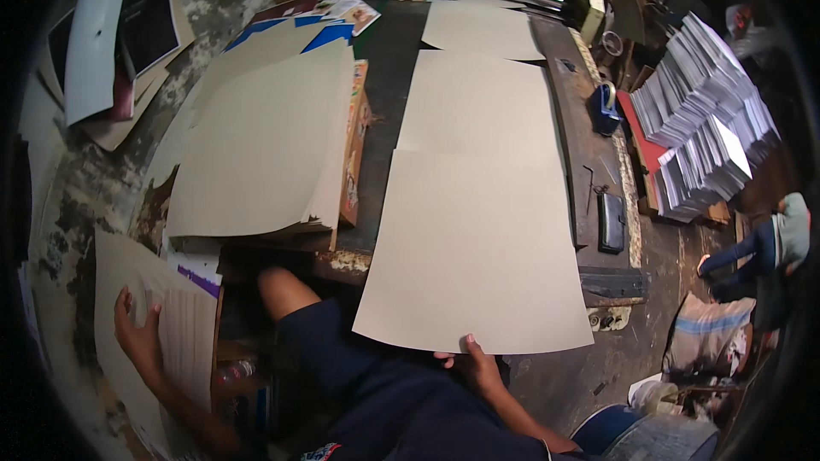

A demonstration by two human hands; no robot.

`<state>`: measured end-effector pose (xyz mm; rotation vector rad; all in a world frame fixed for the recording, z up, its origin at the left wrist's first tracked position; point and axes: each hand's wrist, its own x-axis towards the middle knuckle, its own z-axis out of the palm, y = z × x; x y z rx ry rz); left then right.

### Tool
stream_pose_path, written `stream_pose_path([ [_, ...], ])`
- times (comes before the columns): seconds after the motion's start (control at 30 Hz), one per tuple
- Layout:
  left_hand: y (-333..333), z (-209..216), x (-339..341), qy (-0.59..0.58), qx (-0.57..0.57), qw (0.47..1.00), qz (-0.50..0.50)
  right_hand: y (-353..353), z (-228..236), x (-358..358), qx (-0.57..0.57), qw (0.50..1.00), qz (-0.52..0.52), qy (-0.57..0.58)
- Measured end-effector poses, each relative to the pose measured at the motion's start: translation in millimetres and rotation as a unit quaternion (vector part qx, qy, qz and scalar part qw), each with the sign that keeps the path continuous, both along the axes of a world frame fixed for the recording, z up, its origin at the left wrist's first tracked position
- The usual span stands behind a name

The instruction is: The person picks up paper sheets from a stack and feeds them one at a time into a rolling machine. The person handles the paper by hand, aligning it on the machine's intake surface before it is pulled into the rollers.

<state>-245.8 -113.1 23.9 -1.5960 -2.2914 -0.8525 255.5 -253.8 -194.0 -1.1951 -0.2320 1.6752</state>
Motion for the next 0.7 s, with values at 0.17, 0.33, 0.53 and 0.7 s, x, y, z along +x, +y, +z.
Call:
stream_pose_path([
  [0.17, 4.9, 5.9, -6.1, 0.048, -0.059, 0.996, -0.044, 3.6, 6.9, -7.6, 0.011, 1.000, -0.020, 0.020],
  [0.33, 24.7, 7.5, -25.2, 0.105, -0.080, 0.969, -0.209, 30.2, 9.7, -9.9, -0.003, 0.998, -0.051, 0.023],
  [0.53, 48.1, 7.9, -36.0, 0.081, -0.102, 0.953, -0.273, 76.8, -1.3, 16.0, 0.026, 0.996, -0.086, 0.030],
  [0.7, 64.0, -5.6, -68.0, -0.053, -0.144, 0.947, -0.282, 115.3, -21.2, 33.1, 0.053, 0.990, -0.118, 0.050],
])
